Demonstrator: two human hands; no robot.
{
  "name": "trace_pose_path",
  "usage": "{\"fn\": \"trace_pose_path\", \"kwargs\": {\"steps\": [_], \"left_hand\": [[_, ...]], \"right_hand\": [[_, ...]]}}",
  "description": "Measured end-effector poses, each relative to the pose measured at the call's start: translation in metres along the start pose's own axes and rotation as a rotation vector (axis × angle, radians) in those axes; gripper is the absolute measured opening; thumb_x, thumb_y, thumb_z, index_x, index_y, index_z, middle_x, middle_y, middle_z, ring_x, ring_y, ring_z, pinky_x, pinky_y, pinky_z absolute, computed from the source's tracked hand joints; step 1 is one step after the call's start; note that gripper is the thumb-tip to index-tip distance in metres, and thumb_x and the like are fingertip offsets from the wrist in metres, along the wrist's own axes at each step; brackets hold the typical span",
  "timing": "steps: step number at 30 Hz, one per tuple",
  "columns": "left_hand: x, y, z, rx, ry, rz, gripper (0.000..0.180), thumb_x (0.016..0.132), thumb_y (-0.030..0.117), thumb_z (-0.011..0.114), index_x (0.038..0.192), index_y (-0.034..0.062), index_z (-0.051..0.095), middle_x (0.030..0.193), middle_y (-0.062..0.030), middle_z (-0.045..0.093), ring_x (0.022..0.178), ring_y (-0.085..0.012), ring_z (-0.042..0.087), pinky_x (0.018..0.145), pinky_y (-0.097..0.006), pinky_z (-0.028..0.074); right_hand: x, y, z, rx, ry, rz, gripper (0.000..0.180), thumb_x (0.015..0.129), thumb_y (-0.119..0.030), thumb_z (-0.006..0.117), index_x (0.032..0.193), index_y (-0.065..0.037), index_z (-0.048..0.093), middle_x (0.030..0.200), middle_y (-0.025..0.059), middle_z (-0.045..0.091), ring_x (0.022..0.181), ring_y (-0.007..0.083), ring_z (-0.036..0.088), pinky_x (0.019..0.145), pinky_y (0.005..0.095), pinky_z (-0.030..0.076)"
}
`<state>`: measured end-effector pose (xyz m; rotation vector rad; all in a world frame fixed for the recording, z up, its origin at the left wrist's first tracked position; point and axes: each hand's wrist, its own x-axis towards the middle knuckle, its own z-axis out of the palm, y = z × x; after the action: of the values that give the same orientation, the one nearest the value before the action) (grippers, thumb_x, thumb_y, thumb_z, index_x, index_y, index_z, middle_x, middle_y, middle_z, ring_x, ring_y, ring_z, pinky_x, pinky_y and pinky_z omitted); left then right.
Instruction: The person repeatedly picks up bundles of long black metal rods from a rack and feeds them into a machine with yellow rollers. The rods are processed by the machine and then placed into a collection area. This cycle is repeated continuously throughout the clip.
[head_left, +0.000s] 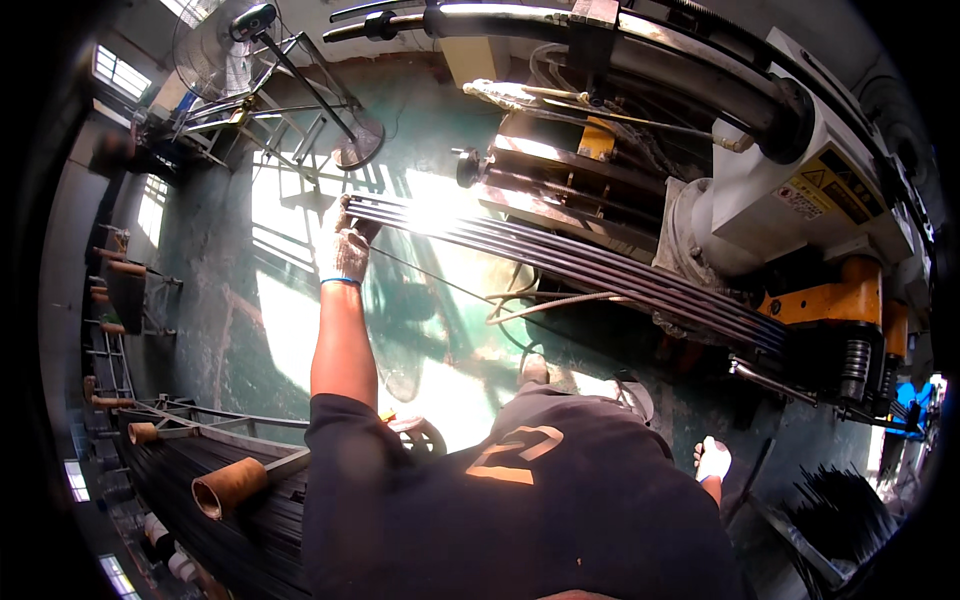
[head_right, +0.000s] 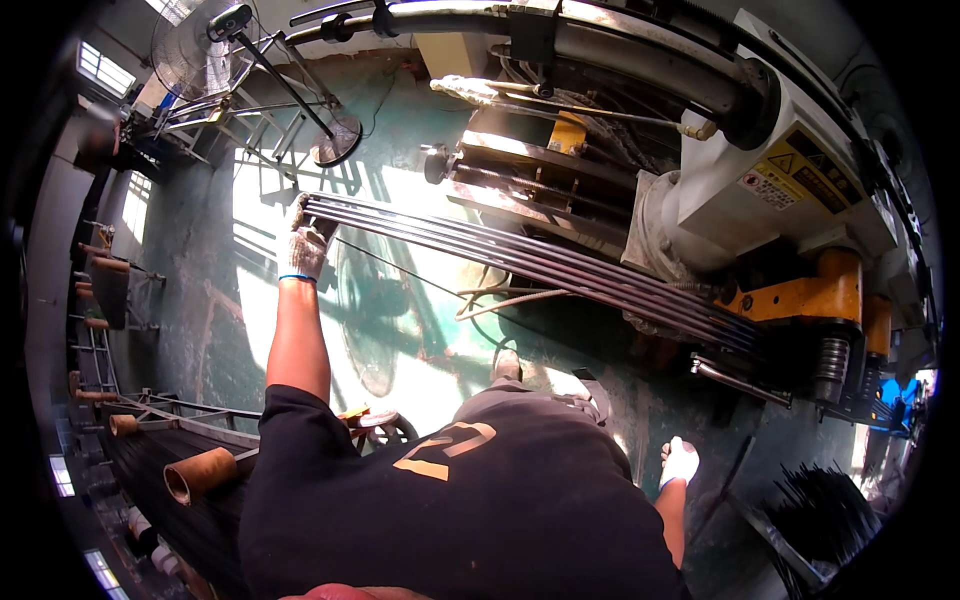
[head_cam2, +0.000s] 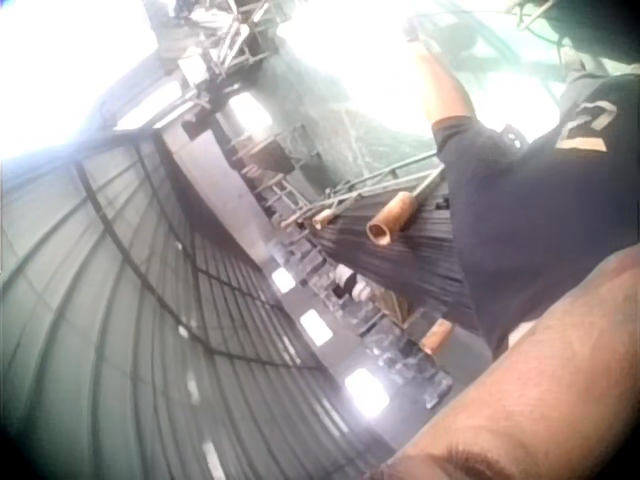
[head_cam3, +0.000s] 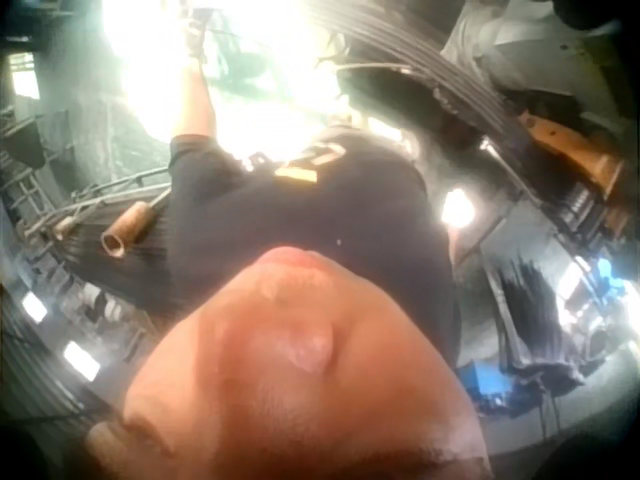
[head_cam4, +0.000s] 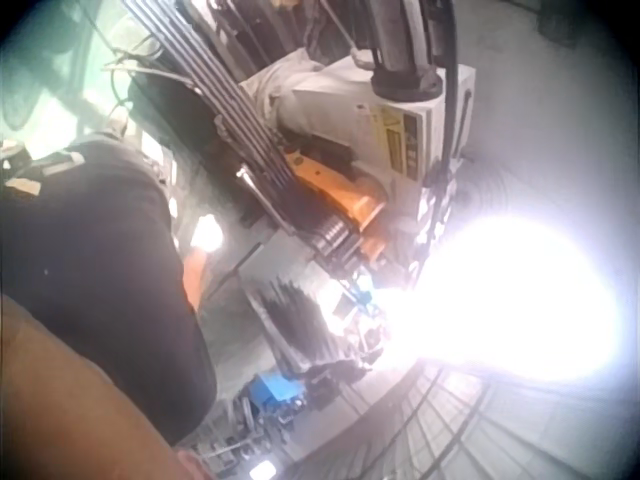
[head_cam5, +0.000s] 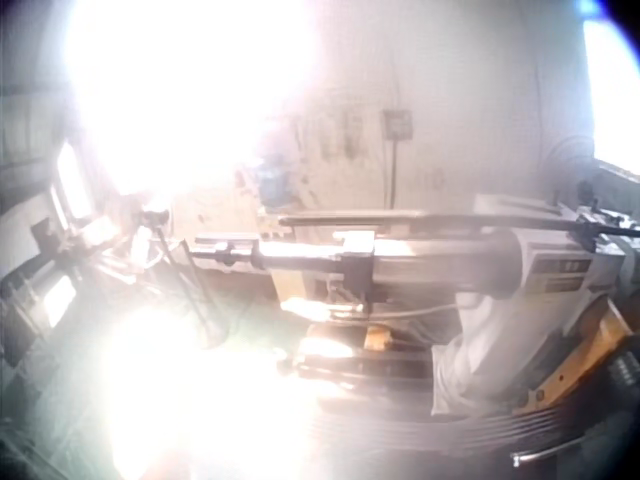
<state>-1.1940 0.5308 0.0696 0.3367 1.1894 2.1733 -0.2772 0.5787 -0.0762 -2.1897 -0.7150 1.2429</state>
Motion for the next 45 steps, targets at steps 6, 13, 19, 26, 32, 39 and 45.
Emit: {"fn": "trace_pose_path", "kwargs": {"steps": [6, 13, 19, 26, 32, 39, 45], "left_hand": [[0.046, 0.008, -0.017, 0.458, -0.202, -0.047, 0.046, 0.110, 0.041, 0.057, 0.139, 0.0054, 0.059, 0.144, -0.0207, 0.063, 0.134, -0.0355, 0.059, 0.110, -0.061, 0.050], [0.022, -0.001, 0.019, 0.074, -0.078, -0.215, 0.043, 0.110, 0.033, 0.059, 0.144, 0.0090, 0.056, 0.133, -0.0215, 0.069, 0.115, -0.0372, 0.070, 0.094, -0.056, 0.061], [0.057, -0.002, -0.011, 0.167, -0.141, -0.307, 0.047, 0.108, 0.037, 0.062, 0.151, 0.0176, 0.057, 0.138, -0.0129, 0.067, 0.124, -0.0309, 0.067, 0.112, -0.050, 0.053], [0.040, 0.034, -0.003, 0.445, -0.284, -0.381, 0.065, 0.110, 0.016, 0.054, 0.169, 0.0242, 0.029, 0.149, -0.0093, 0.058, 0.127, -0.0274, 0.066, 0.105, -0.049, 0.058], [0.001, 0.034, 0.050, 0.064, -0.269, -0.446, 0.072, 0.111, 0.060, 0.036, 0.160, 0.0076, 0.046, 0.162, -0.0163, 0.049, 0.149, -0.0382, 0.047, 0.125, -0.062, 0.035], [-0.091, -0.057, 0.077, -0.104, 0.414, -0.276, 0.080, 0.112, 0.060, 0.031, 0.166, -0.0007, 0.027, 0.171, -0.0214, 0.034, 0.158, -0.0424, 0.030, 0.131, -0.061, 0.025], [-0.246, -0.268, 0.159, -0.246, 0.602, -0.605, 0.071, 0.113, 0.053, 0.037, 0.165, 0.0041, 0.033, 0.173, -0.0129, 0.032, 0.156, -0.0345, 0.035, 0.127, -0.059, 0.030]], "right_hand": [[0.003, 0.004, 0.003, -0.008, -0.012, -0.017, 0.021, 0.105, -0.022, 0.065, 0.088, -0.010, 0.060, 0.071, 0.0028, 0.064, 0.051, 0.0112, 0.051, 0.043, 0.0279, 0.035], [0.010, 0.017, -0.006, 0.005, -0.021, 0.000, 0.022, 0.102, -0.023, 0.066, 0.084, -0.011, 0.059, 0.070, 0.0028, 0.064, 0.051, 0.0116, 0.050, 0.044, 0.0282, 0.034], [0.000, 0.046, -0.007, -0.067, 0.106, -0.085, 0.020, 0.097, -0.023, 0.076, 0.098, -0.003, 0.071, 0.082, 0.0059, 0.074, 0.070, 0.0147, 0.068, 0.067, 0.0315, 0.055], [-0.019, 0.021, -0.006, -0.424, 0.123, -0.145, 0.027, 0.096, -0.033, 0.074, 0.088, -0.007, 0.074, 0.082, 0.0057, 0.077, 0.078, 0.0194, 0.071, 0.078, 0.0355, 0.055], [-0.010, -0.033, -0.014, -0.643, -0.050, -0.136, 0.034, 0.092, -0.036, 0.070, 0.094, -0.003, 0.080, 0.095, 0.0153, 0.080, 0.093, 0.0327, 0.076, 0.086, 0.0420, 0.057], [0.085, -0.030, -0.018, -0.547, 0.039, -0.107, 0.052, 0.090, -0.043, 0.078, 0.119, 0.000, 0.077, 0.121, 0.0266, 0.074, 0.122, 0.0431, 0.067, 0.101, 0.0472, 0.055], [0.198, -0.018, -0.048, -0.907, -0.281, -0.309, 0.065, 0.096, -0.050, 0.067, 0.137, 0.000, 0.066, 0.141, 0.0239, 0.066, 0.131, 0.0421, 0.062, 0.110, 0.0455, 0.050]]}}
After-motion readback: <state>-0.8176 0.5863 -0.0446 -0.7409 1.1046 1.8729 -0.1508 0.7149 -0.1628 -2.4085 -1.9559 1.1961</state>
